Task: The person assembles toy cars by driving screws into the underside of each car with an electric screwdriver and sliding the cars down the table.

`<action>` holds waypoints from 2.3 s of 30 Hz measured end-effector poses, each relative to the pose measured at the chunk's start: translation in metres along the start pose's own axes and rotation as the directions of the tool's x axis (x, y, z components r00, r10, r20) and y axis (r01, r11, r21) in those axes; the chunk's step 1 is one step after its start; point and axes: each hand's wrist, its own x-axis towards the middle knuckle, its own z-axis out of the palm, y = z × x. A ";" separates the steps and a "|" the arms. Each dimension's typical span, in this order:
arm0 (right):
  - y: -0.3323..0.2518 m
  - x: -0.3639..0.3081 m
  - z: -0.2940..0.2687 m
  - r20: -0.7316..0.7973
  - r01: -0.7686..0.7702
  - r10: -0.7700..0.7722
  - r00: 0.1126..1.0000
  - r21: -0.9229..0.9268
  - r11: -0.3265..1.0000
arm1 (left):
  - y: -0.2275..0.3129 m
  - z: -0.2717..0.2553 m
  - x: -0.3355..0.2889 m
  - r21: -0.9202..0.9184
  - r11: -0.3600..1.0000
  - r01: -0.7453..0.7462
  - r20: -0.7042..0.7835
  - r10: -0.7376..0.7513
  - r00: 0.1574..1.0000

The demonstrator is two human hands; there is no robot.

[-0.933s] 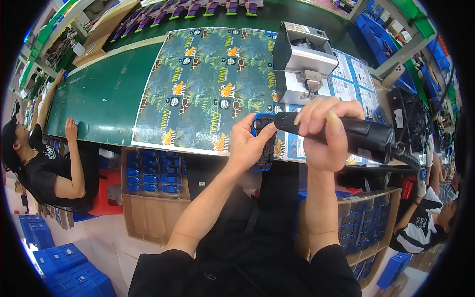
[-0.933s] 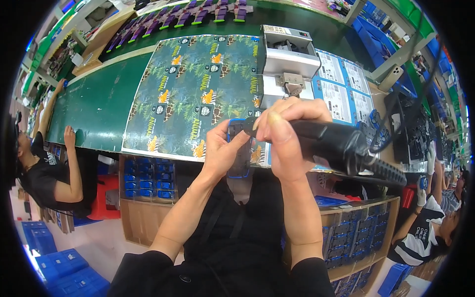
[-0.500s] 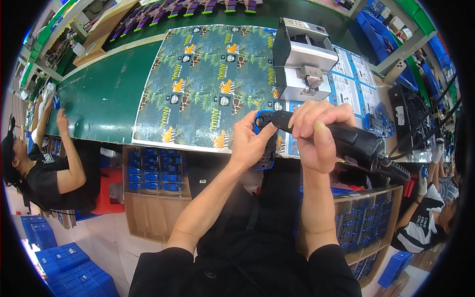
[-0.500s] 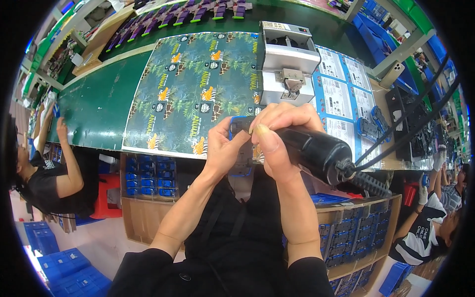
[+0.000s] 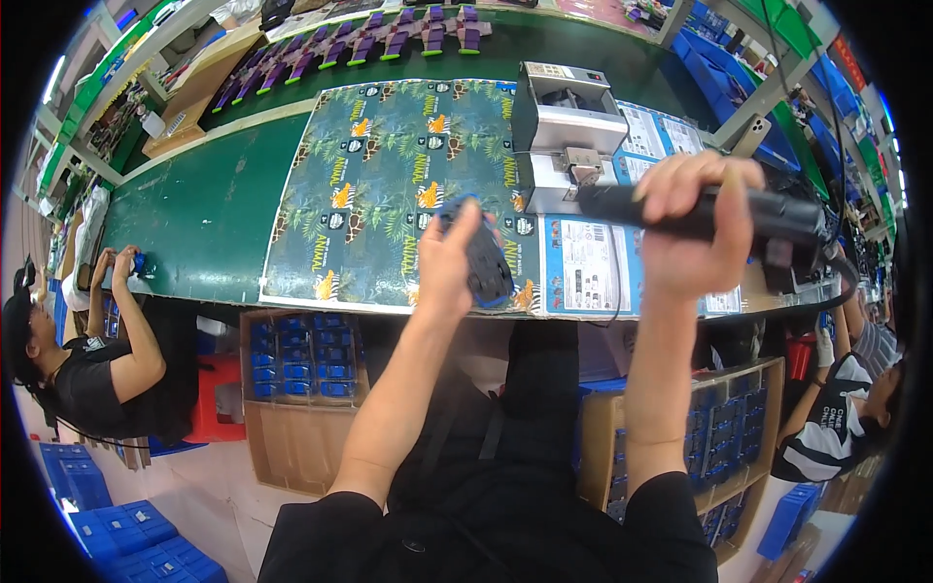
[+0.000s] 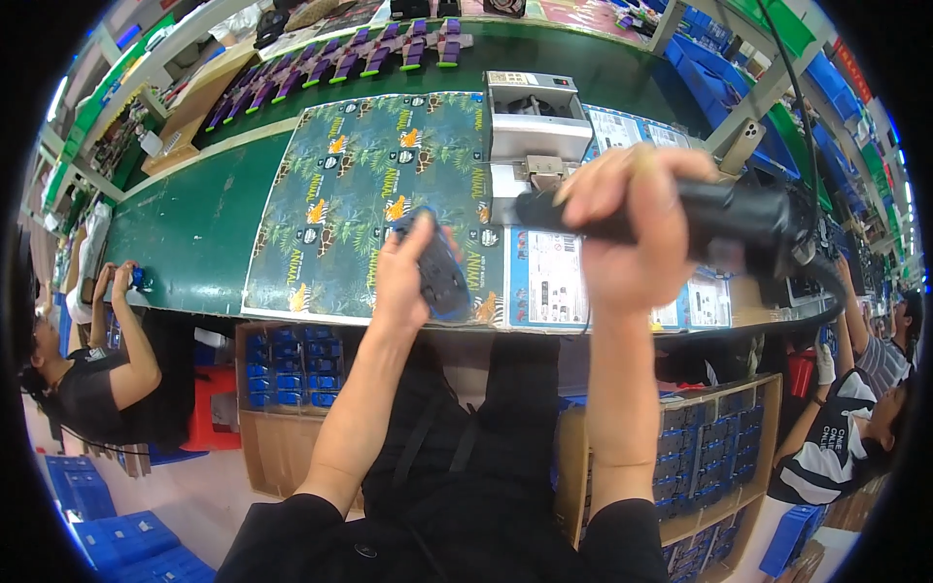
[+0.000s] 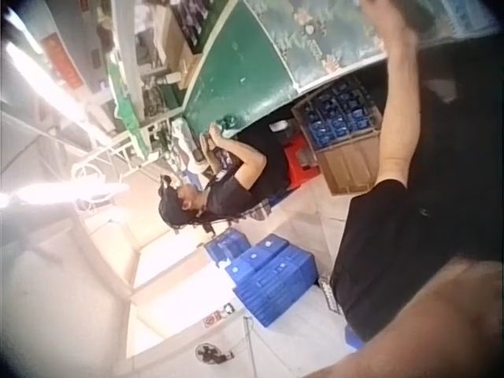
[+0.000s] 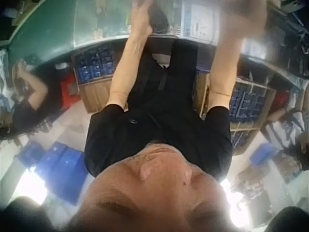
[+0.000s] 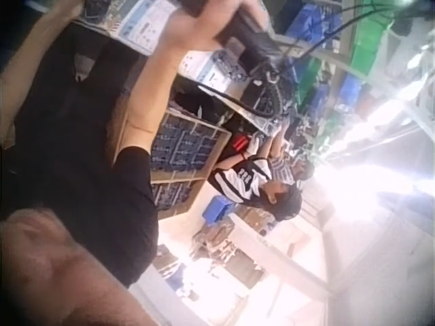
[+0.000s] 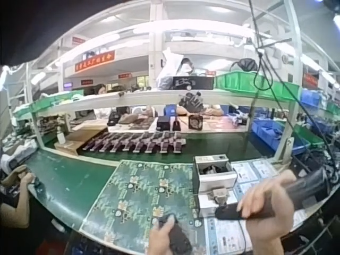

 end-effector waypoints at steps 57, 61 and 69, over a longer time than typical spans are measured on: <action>0.092 0.043 -0.043 -0.201 -0.413 0.365 0.909 -0.561 0.718 | -0.032 -0.006 -0.006 0.227 0.947 -0.226 0.275 0.161 0.948; 0.075 0.010 -0.053 -0.212 -0.430 0.376 0.902 -0.527 0.733 | -0.034 -0.006 -0.003 0.288 0.902 -0.322 0.297 0.235 0.925; 0.055 0.039 -0.029 -0.098 0.016 -0.069 0.993 -0.462 0.887 | -0.031 -0.006 -0.006 0.237 0.933 -0.270 0.274 0.202 0.940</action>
